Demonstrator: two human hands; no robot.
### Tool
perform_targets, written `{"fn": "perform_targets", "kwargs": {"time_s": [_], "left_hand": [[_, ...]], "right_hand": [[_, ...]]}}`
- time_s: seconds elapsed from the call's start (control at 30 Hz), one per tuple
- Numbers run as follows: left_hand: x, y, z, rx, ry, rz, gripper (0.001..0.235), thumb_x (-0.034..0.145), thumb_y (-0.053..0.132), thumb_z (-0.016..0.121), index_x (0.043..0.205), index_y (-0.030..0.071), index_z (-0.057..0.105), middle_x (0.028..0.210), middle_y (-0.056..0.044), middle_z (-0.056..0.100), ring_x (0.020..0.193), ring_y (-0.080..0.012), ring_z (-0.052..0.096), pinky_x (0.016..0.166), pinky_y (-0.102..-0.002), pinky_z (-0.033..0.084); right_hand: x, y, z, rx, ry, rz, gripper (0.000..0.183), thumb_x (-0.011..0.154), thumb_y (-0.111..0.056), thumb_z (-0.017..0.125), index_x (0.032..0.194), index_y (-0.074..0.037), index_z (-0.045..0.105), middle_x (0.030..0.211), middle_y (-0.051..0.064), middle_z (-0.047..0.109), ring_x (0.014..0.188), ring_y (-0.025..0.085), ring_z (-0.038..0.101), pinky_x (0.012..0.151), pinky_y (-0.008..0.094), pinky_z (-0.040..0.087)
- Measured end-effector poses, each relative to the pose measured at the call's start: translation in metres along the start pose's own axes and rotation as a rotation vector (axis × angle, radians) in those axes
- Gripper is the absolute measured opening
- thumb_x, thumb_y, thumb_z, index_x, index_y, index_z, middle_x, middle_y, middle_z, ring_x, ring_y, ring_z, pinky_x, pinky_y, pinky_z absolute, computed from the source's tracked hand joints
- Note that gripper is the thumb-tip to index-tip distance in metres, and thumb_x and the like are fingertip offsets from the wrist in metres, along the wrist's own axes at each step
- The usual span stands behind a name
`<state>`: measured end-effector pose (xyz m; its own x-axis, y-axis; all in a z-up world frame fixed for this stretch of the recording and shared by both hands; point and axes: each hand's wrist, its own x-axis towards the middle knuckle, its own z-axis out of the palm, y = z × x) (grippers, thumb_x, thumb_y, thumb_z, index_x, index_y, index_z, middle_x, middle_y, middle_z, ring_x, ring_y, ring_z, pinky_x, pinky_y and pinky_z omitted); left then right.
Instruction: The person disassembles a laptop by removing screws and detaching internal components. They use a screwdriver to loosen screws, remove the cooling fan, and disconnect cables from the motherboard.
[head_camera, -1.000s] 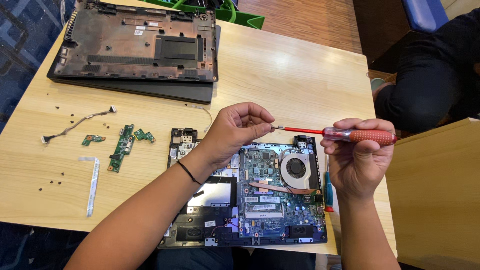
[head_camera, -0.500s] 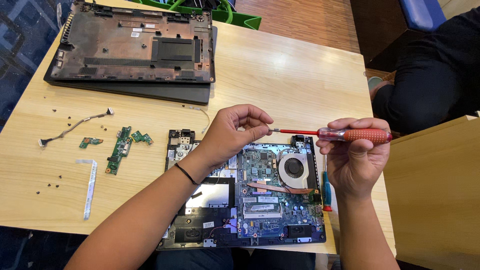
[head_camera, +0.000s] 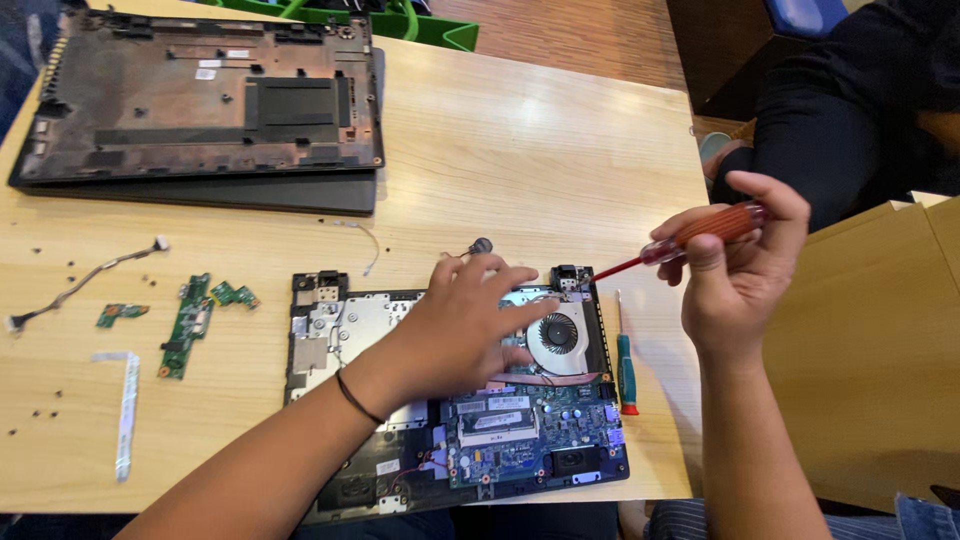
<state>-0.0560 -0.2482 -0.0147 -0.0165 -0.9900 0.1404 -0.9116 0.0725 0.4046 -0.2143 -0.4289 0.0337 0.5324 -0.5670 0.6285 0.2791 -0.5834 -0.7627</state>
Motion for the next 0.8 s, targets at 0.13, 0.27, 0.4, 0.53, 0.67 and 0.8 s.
{"fn": "perform_targets", "kwargs": {"time_s": [0.13, 0.27, 0.4, 0.53, 0.67, 0.8], "left_hand": [[-0.004, 0.005, 0.014, 0.169, 0.176, 0.121, 0.058, 0.08, 0.056, 0.064, 0.129, 0.03, 0.05, 0.139, -0.013, 0.045, 0.122, -0.0386, 0.042, 0.096, -0.062, 0.03], [-0.004, 0.009, 0.015, 0.213, 0.318, 0.14, 0.05, 0.077, 0.058, 0.067, 0.113, 0.024, 0.06, 0.132, -0.011, 0.054, 0.122, -0.0361, 0.049, 0.098, -0.058, 0.032], [-0.003, 0.007, 0.014, 0.24, 0.317, 0.14, 0.052, 0.074, 0.057, 0.071, 0.114, 0.026, 0.06, 0.127, -0.01, 0.055, 0.12, -0.0344, 0.05, 0.095, -0.058, 0.035], [-0.002, 0.003, 0.015, 0.228, 0.215, 0.111, 0.05, 0.078, 0.054, 0.066, 0.12, 0.03, 0.056, 0.132, -0.009, 0.051, 0.122, -0.0356, 0.046, 0.095, -0.059, 0.034], [-0.003, 0.004, 0.016, 0.246, 0.241, 0.124, 0.055, 0.077, 0.056, 0.066, 0.125, 0.032, 0.054, 0.134, -0.011, 0.05, 0.123, -0.0356, 0.045, 0.098, -0.059, 0.032], [-0.002, 0.006, 0.011, 0.211, 0.227, 0.111, 0.051, 0.078, 0.056, 0.065, 0.121, 0.03, 0.056, 0.138, -0.011, 0.046, 0.126, -0.0363, 0.043, 0.097, -0.06, 0.031]], "right_hand": [[-0.002, 0.0, -0.002, -0.076, -0.102, 0.048, 0.04, 0.097, -0.031, 0.052, 0.124, -0.008, 0.033, 0.082, 0.019, 0.059, 0.059, 0.019, 0.058, 0.047, 0.02, 0.041], [-0.006, 0.004, 0.003, -0.077, -0.099, 0.055, 0.043, 0.096, -0.036, 0.053, 0.121, -0.008, 0.033, 0.081, 0.019, 0.059, 0.058, 0.019, 0.058, 0.046, 0.02, 0.042], [-0.008, 0.005, 0.003, -0.08, -0.112, 0.076, 0.042, 0.095, -0.036, 0.053, 0.121, -0.009, 0.034, 0.081, 0.018, 0.06, 0.059, 0.02, 0.059, 0.047, 0.02, 0.041], [-0.009, 0.005, 0.002, -0.086, -0.112, 0.066, 0.043, 0.095, -0.037, 0.053, 0.121, -0.009, 0.033, 0.081, 0.019, 0.059, 0.058, 0.02, 0.058, 0.046, 0.02, 0.041], [-0.009, 0.004, 0.003, -0.097, -0.115, 0.055, 0.042, 0.096, -0.036, 0.052, 0.121, -0.009, 0.032, 0.081, 0.019, 0.059, 0.058, 0.02, 0.058, 0.046, 0.021, 0.041], [-0.008, 0.005, 0.003, -0.096, -0.111, 0.056, 0.043, 0.096, -0.037, 0.053, 0.121, -0.009, 0.033, 0.082, 0.019, 0.059, 0.058, 0.02, 0.058, 0.046, 0.021, 0.041]]}}
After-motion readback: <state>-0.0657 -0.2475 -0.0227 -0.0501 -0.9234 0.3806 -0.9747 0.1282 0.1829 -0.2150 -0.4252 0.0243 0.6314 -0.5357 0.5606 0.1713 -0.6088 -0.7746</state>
